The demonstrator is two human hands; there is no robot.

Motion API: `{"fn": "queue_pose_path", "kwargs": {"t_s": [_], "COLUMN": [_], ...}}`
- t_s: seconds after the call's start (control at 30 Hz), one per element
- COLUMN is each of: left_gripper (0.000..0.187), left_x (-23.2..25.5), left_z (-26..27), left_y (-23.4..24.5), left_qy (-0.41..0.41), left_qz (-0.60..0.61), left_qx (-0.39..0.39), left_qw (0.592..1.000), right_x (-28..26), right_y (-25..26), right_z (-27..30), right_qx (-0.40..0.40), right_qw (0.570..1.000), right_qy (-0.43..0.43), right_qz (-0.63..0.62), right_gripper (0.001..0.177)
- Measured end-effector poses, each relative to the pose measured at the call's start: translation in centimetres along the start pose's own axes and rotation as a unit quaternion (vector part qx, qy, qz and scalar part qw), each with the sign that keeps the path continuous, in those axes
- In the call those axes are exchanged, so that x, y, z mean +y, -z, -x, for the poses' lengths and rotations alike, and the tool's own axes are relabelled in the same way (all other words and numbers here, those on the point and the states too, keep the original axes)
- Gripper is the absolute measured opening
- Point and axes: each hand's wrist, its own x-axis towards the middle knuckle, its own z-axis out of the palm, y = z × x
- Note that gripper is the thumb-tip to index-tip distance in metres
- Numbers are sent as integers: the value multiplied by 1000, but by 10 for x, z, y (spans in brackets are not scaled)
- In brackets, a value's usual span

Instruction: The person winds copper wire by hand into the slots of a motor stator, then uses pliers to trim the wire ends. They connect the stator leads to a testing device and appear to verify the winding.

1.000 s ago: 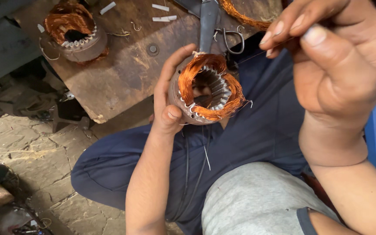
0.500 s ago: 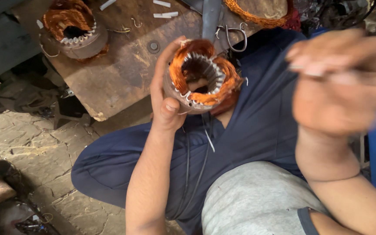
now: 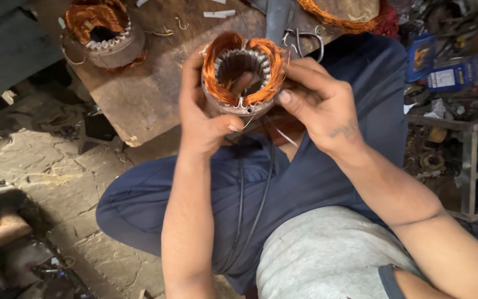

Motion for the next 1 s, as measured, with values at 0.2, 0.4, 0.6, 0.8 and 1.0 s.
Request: {"fn": "queue_pose_path", "kwargs": {"t_s": [0.2,0.4,0.6,0.8,1.0], "left_gripper": [107,108,109,108,109], "left_x": [38,56,47,47,51], "left_z": [-7,-20,-26,-28,-22], "left_y": [29,39,44,45,34], "left_qy": [-17,24,25,26,15], "left_qz": [-197,-317,-386,-432,-496], "left_qx": [-57,-59,-36,-43,-32], "left_qw": [979,946,921,900,868], "right_x": [27,58,73,79,74], "right_y": [-11,-16,-17,-20,-19], "right_z": [-23,-39,-45,-46,-22], "right_qx": [-12,-25,-31,-30,9], "right_qw": [1000,1000,999,999,993], "right_qy": [-1,15,27,14,8], "right_qz": [19,-2,1,40,114], "right_gripper": [37,39,42,44,43]}}
